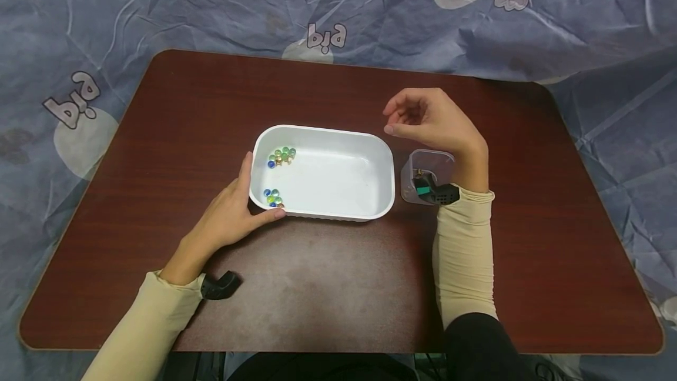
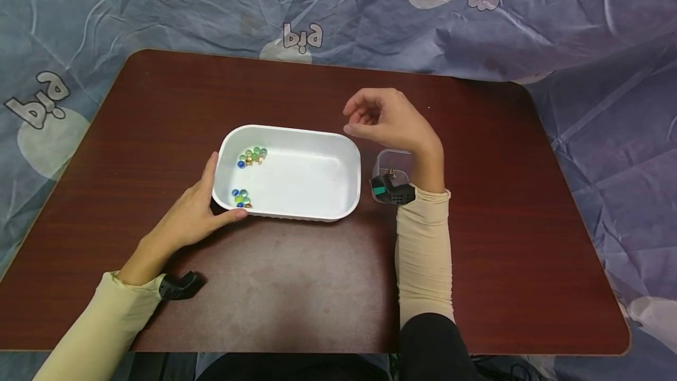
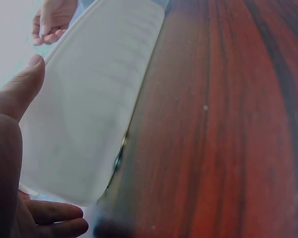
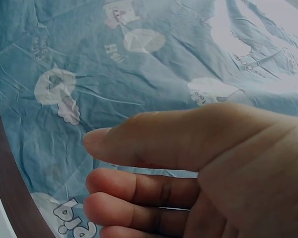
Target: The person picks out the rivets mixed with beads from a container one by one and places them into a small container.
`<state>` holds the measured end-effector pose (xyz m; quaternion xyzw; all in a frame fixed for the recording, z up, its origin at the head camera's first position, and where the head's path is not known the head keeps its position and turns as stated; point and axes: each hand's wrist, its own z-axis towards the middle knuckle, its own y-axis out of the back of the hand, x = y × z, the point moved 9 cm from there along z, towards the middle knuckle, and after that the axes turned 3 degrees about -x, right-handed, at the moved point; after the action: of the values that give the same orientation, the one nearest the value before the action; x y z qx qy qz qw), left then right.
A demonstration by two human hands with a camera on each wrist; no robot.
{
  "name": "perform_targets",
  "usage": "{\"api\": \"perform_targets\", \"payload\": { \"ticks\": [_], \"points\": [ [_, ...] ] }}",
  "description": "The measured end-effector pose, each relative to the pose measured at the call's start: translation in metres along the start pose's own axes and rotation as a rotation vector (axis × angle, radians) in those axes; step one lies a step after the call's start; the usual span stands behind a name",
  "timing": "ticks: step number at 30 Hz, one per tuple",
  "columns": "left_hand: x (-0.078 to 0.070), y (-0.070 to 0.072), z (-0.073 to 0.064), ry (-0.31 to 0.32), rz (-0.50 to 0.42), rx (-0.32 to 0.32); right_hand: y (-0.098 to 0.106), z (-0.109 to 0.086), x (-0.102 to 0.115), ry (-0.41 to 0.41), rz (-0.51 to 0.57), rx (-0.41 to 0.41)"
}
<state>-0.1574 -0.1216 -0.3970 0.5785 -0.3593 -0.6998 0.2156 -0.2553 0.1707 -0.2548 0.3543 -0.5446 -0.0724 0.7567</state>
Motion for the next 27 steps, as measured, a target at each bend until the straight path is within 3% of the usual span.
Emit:
{"api": "perform_targets", "payload": {
  "ticks": [15,27],
  "points": [
    [0.001,-0.002,0.001,0.005,-0.002,0.003,-0.023,0.013,0.012,0.043,0.069,0.078],
    [0.001,0.001,-0.001,0.007,0.003,-0.001,-0.045,0.023,0.017,0.067,0.045,0.133]
  ]
}}
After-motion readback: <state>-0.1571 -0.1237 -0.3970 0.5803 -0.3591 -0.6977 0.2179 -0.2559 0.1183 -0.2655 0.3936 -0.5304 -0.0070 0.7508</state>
